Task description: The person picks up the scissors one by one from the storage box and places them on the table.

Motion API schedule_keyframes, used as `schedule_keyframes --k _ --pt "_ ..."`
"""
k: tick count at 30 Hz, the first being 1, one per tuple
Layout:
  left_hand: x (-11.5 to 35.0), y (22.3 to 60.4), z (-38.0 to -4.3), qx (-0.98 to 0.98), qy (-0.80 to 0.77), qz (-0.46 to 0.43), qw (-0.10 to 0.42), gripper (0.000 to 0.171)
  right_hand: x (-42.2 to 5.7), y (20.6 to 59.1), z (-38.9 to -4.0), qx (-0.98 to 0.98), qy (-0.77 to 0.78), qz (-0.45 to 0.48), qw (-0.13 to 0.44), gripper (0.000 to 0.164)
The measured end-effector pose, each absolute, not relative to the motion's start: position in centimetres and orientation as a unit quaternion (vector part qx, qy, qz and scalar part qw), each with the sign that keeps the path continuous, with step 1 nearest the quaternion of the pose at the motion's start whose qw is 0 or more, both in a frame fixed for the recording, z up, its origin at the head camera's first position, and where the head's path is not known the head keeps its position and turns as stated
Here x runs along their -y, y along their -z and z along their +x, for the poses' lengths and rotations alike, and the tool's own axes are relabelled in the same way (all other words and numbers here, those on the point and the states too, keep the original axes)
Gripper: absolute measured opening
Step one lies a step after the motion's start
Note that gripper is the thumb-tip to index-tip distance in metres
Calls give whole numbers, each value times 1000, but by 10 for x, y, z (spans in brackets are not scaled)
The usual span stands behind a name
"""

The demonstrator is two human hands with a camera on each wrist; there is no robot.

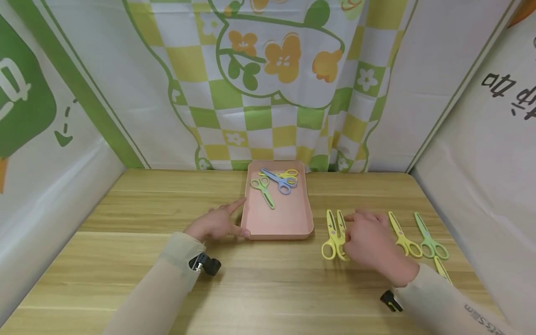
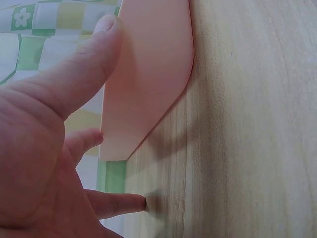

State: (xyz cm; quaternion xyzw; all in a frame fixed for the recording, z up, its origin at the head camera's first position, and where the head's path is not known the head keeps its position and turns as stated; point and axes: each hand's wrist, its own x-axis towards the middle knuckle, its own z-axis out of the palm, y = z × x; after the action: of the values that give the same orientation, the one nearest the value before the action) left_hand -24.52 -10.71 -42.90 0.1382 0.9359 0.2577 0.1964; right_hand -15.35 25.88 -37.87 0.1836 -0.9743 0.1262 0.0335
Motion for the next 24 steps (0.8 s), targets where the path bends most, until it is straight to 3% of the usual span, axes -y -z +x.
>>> schedule_keyframes --k 10,24 --pt "107 427 -245 -933 -262 147 198 111 -238 410 -118 969 -100 225 18 36" --pt "107 429 -247 -937 -252 138 199 110 -220 431 -115 972 -44 232 12 28"
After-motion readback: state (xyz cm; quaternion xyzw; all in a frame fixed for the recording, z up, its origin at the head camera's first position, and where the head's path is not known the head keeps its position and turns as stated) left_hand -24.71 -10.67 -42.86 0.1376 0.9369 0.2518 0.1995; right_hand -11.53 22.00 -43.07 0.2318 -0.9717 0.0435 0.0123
